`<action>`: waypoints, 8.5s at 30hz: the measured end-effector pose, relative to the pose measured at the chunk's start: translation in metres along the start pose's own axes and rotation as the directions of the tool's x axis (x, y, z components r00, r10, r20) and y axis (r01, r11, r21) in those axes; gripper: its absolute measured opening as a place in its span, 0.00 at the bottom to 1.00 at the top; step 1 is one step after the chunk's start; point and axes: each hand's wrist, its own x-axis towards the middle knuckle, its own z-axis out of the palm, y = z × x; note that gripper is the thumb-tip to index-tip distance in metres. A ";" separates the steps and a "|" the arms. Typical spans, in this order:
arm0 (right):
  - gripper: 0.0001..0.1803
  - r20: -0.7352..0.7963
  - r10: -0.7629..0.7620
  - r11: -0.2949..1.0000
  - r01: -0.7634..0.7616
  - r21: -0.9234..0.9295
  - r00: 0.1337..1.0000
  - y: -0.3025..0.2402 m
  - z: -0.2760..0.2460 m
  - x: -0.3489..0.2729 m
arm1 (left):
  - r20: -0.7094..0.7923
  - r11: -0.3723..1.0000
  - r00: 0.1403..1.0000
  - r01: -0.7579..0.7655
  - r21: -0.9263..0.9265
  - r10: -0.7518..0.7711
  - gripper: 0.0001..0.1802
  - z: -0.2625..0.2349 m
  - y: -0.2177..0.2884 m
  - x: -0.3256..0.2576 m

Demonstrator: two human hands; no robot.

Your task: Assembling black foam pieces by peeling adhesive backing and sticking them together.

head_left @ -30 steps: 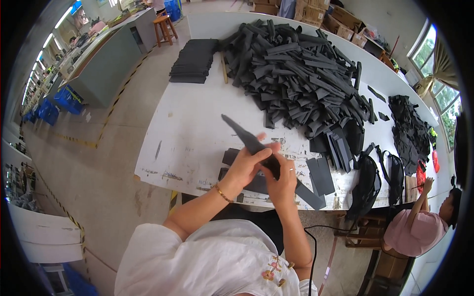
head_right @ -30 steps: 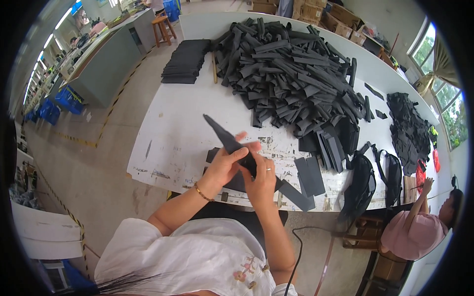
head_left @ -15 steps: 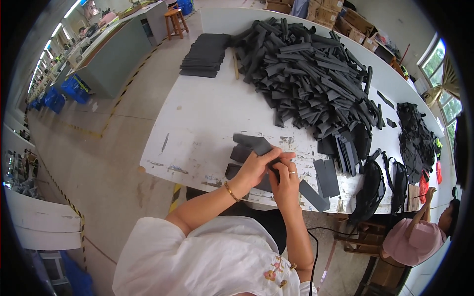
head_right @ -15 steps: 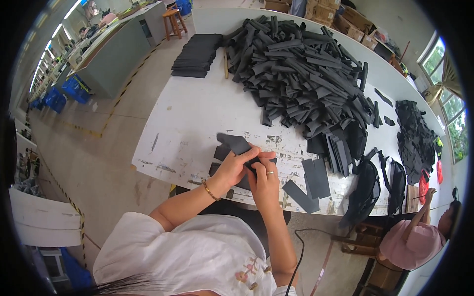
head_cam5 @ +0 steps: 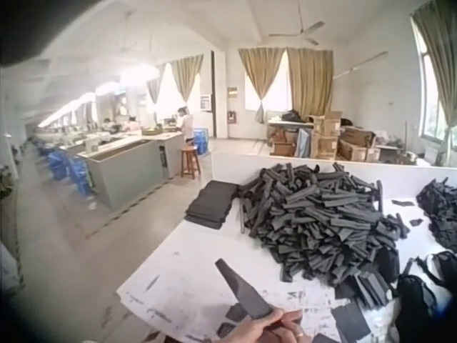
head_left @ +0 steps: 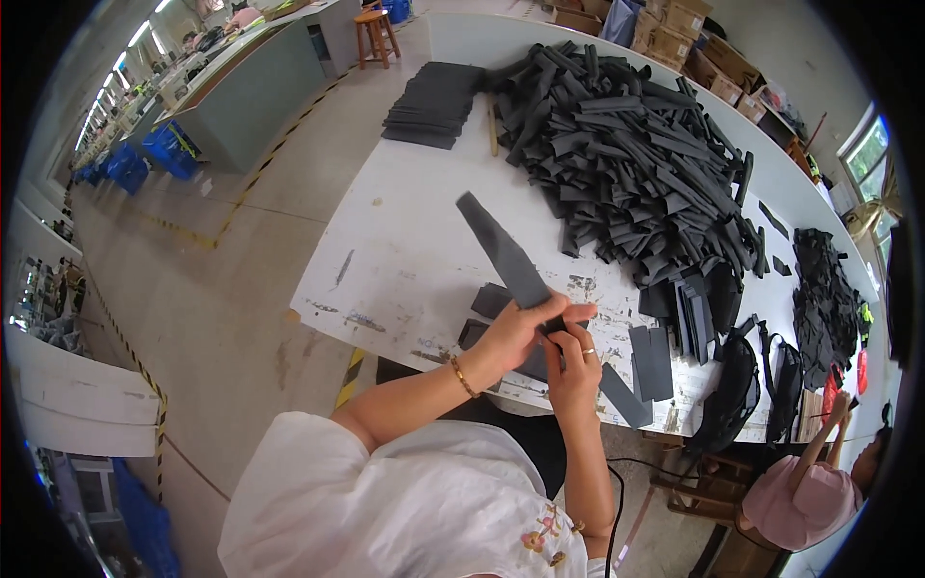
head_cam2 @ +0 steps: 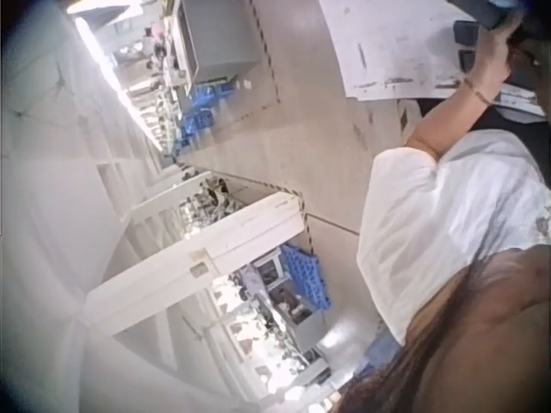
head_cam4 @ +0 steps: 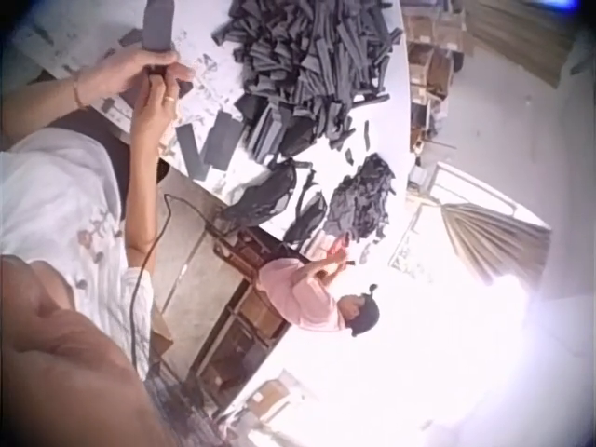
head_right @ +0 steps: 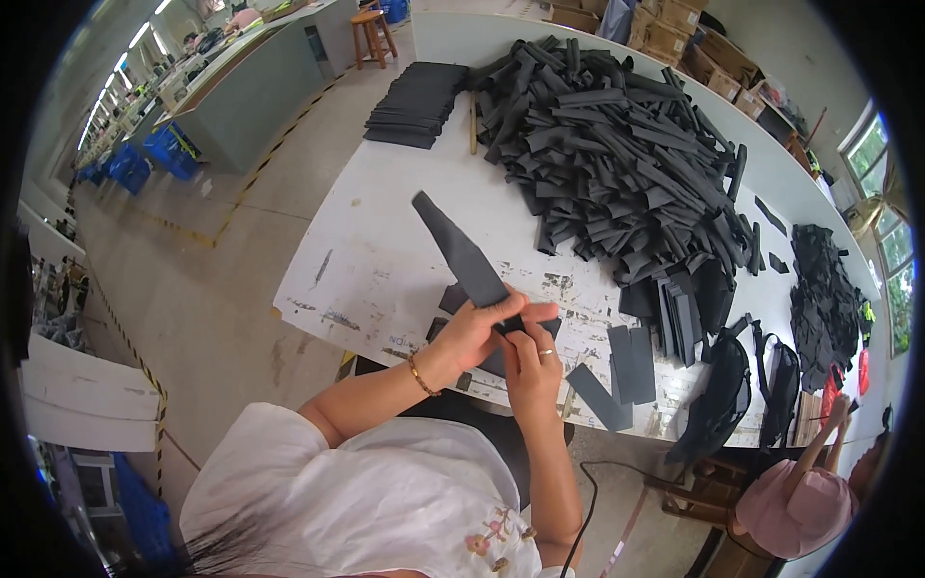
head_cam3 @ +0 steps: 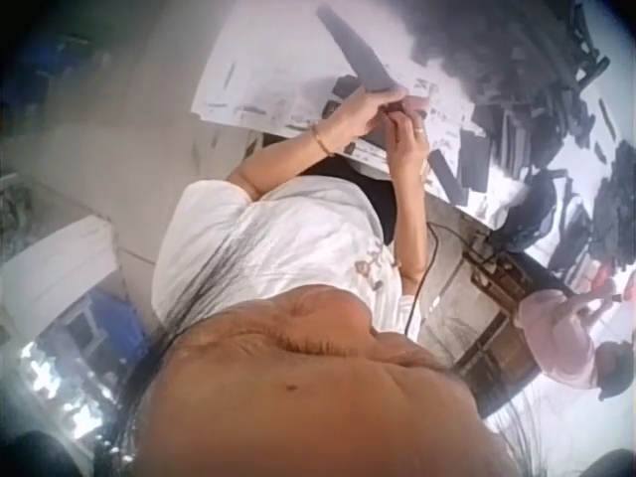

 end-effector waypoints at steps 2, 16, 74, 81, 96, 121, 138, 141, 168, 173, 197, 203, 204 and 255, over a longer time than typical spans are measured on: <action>0.12 0.017 0.009 0.999 -0.010 0.032 1.000 -0.008 0.004 0.005 | 0.034 1.000 0.999 0.011 0.007 -0.011 0.08 0.002 0.001 -0.002; 0.10 0.078 -0.082 0.992 0.089 -0.090 0.994 0.003 -0.020 0.000 | 0.017 0.989 0.990 -0.140 -0.051 0.141 0.18 0.009 0.032 0.009; 0.12 0.088 0.590 0.484 -0.439 0.757 0.803 -0.026 0.004 0.038 | 0.131 0.942 0.939 -0.329 0.074 0.317 0.21 0.003 0.026 -0.002; 0.07 0.057 0.668 0.343 -0.375 0.861 0.742 -0.036 0.008 0.030 | 0.132 0.957 0.948 -0.291 -0.001 0.289 0.20 -0.005 0.019 0.000; 0.10 -0.171 0.216 0.918 -0.140 0.371 0.961 -0.008 -0.006 0.006 | 0.194 0.922 0.905 -0.388 0.005 0.380 0.18 -0.036 0.034 -0.004; 0.06 -0.019 0.682 0.722 -0.670 0.172 0.731 0.021 -0.009 -0.060 | -0.133 0.401 0.789 -0.152 0.903 0.599 0.05 -0.075 0.010 -0.079; 0.31 0.194 0.191 0.792 -0.034 -0.610 0.962 0.020 0.023 -0.036 | 0.463 -0.577 0.853 -0.258 0.775 0.241 0.22 -0.058 -0.002 -0.033; 0.34 0.272 0.253 0.812 -0.051 -0.581 0.929 0.041 0.035 -0.037 | 0.434 -0.640 0.888 -0.243 0.729 0.156 0.25 -0.082 -0.012 -0.010; 0.20 -0.556 0.536 0.730 -0.679 -0.073 0.635 0.138 -0.103 -0.002 | 0.341 -0.522 0.937 -0.257 0.813 0.070 0.25 -0.047 0.002 0.005; 0.24 -0.778 0.584 0.770 -0.460 0.442 0.230 0.233 -0.198 0.032 | 0.279 -0.443 0.960 -0.253 0.860 -0.006 0.34 -0.011 0.004 0.039; 0.47 -0.367 0.818 0.475 -0.880 -0.007 0.444 0.627 -0.326 0.184 | -0.249 0.798 0.810 0.577 0.174 -0.531 0.63 0.198 -0.149 0.379; 0.41 -0.045 0.730 0.675 -0.730 -0.108 0.682 0.579 -0.185 0.256 | -0.515 0.805 0.725 0.583 0.105 -0.457 0.64 0.182 -0.144 0.416; 0.41 -0.054 0.718 0.686 -0.718 -0.119 0.694 0.582 -0.165 0.259 | -0.450 0.772 0.716 0.629 0.086 -0.533 0.63 0.180 -0.140 0.416; 0.30 0.708 0.426 0.882 -0.084 -0.464 0.564 0.626 -0.107 0.359 | -0.390 -0.180 0.810 0.504 0.845 0.438 0.38 -0.184 0.134 0.307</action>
